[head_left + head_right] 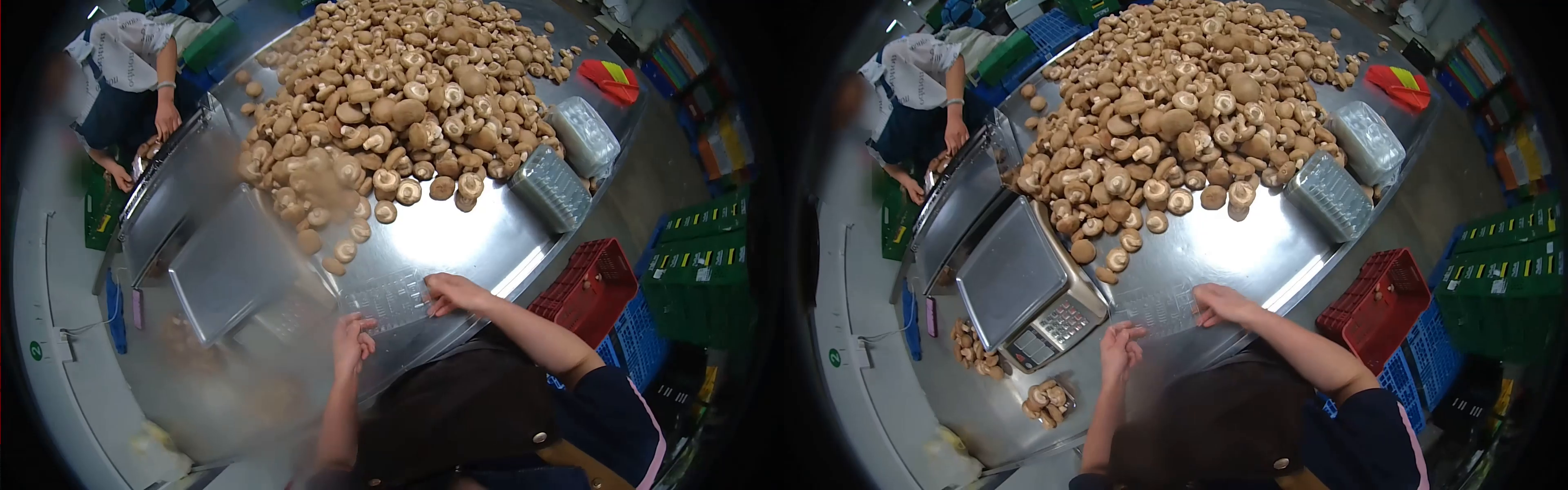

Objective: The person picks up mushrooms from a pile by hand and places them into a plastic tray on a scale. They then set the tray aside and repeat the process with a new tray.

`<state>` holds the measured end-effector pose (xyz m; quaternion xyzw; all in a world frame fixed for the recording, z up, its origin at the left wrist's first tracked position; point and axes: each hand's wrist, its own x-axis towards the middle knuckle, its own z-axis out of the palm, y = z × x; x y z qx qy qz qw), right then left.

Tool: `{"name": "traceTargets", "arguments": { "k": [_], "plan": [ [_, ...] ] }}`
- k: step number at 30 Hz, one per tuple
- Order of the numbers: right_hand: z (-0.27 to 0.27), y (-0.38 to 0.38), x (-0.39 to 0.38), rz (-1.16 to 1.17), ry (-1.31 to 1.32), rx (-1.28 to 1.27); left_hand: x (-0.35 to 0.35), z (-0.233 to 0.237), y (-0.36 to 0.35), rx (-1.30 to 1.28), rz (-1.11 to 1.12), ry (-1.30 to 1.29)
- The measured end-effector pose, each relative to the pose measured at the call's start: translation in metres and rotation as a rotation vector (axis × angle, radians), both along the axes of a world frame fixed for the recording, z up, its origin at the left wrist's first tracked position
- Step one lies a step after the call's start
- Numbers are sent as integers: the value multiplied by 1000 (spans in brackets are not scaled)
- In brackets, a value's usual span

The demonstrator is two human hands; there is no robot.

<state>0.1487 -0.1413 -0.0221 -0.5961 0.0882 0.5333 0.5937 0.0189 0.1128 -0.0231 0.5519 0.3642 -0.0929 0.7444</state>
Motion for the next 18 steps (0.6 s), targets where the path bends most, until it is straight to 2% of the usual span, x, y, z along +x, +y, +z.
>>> {"name": "traceTargets", "arguments": {
  "k": [1, 4, 7, 9, 12, 16, 18],
  "plan": [
    [3, 7, -3, 14, -135, -60, 9, 1, -4, -88, 32, 24],
    [7, 27, 2, -19, -314, -211, 29, -17, -4, -275, 117, 66],
    [-29, 46, 24, -141, -369, -199, 62, -35, 13, -319, 96, 83],
    [-31, 66, 50, -249, -358, -181, 99, -33, 19, -252, 160, 80],
    [-37, 99, 101, -401, -505, -190, 165, -35, 31, -195, 188, -16],
    [-41, 127, 164, -415, -526, -204, 230, -59, 41, -151, 342, -180],
    [-47, 132, 172, -365, -483, -230, 238, -63, 45, -98, 334, -179]
  ]
}}
